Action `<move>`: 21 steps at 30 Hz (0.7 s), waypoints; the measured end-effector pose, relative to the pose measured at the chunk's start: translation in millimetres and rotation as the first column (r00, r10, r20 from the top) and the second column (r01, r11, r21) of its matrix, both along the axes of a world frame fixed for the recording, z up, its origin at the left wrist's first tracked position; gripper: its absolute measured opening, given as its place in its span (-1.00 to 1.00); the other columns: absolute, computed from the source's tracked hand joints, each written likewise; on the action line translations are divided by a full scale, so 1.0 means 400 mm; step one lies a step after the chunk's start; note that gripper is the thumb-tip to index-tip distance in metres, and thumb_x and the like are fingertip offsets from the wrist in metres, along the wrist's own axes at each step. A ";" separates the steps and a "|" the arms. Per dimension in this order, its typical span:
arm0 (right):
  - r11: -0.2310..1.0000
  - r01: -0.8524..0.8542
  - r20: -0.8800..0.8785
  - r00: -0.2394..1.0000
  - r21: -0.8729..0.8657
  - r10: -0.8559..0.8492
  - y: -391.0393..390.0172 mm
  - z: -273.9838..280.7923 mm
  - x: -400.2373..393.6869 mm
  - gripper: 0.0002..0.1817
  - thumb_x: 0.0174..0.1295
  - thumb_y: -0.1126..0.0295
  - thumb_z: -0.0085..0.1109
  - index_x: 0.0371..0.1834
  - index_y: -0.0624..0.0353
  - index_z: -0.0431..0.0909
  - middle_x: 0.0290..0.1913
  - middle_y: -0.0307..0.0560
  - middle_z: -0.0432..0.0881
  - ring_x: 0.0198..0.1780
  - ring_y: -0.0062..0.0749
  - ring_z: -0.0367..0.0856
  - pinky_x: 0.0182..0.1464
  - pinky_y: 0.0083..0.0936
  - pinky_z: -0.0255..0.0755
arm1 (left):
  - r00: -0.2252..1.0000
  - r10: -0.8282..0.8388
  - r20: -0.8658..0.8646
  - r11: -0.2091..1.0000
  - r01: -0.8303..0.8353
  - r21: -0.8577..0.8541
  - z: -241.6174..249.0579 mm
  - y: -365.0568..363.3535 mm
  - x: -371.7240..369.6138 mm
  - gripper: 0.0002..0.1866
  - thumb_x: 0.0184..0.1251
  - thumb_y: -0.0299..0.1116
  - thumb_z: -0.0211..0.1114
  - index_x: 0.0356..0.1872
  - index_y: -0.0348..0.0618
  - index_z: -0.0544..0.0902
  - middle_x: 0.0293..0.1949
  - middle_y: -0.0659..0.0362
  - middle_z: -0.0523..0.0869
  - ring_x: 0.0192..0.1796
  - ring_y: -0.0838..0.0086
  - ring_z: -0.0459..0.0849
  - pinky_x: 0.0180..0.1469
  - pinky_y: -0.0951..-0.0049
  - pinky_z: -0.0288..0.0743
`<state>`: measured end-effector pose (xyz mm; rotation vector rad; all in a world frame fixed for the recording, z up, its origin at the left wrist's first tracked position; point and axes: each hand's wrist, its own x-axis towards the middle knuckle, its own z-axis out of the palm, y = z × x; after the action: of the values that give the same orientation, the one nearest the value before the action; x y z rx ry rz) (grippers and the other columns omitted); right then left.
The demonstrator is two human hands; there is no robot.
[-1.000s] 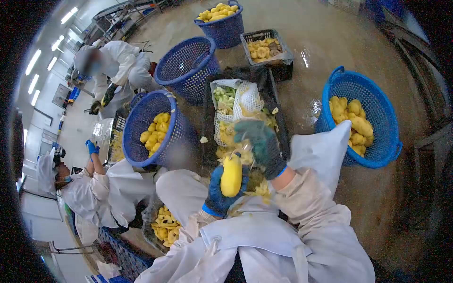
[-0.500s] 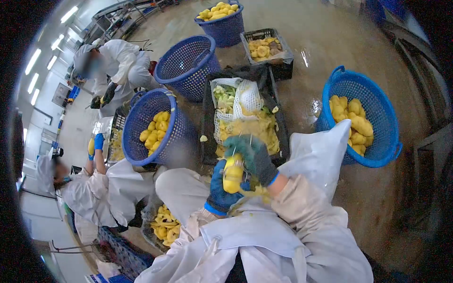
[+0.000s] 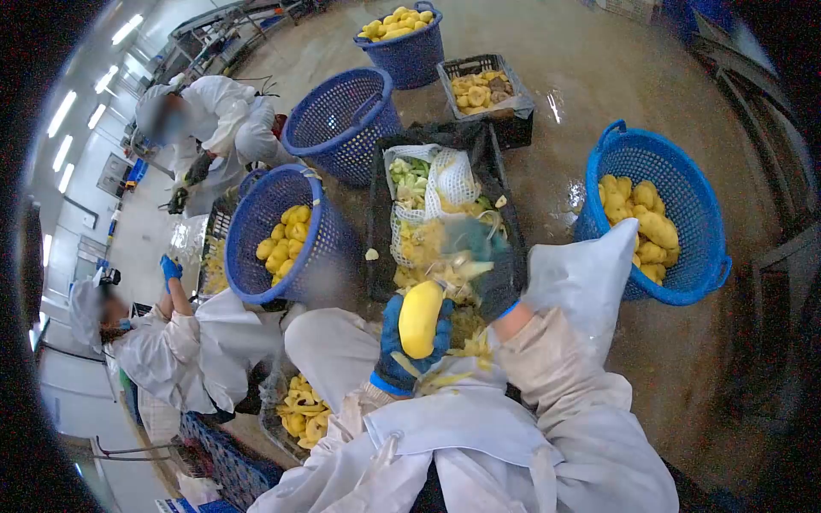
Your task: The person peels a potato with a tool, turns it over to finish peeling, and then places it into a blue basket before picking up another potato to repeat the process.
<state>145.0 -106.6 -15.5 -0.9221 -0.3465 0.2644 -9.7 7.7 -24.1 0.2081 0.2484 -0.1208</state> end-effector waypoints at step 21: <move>0.963 0.065 0.194 0.981 -0.262 -0.013 -0.003 -0.046 -0.027 -0.63 0.43 0.11 0.03 -0.09 0.24 0.56 -0.24 -0.13 0.65 -0.23 -0.42 0.63 -0.10 -0.41 0.52 | 0.991 0.082 -0.102 0.993 -0.091 -0.081 0.074 -0.024 0.029 -0.56 0.31 -0.23 0.29 0.17 -0.14 0.49 0.06 0.08 0.59 0.13 0.27 0.58 0.18 0.21 0.51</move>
<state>134.2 -107.9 -34.1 -1.2242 -0.4771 0.1889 1.8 -2.1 5.5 0.1062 0.3491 -0.0552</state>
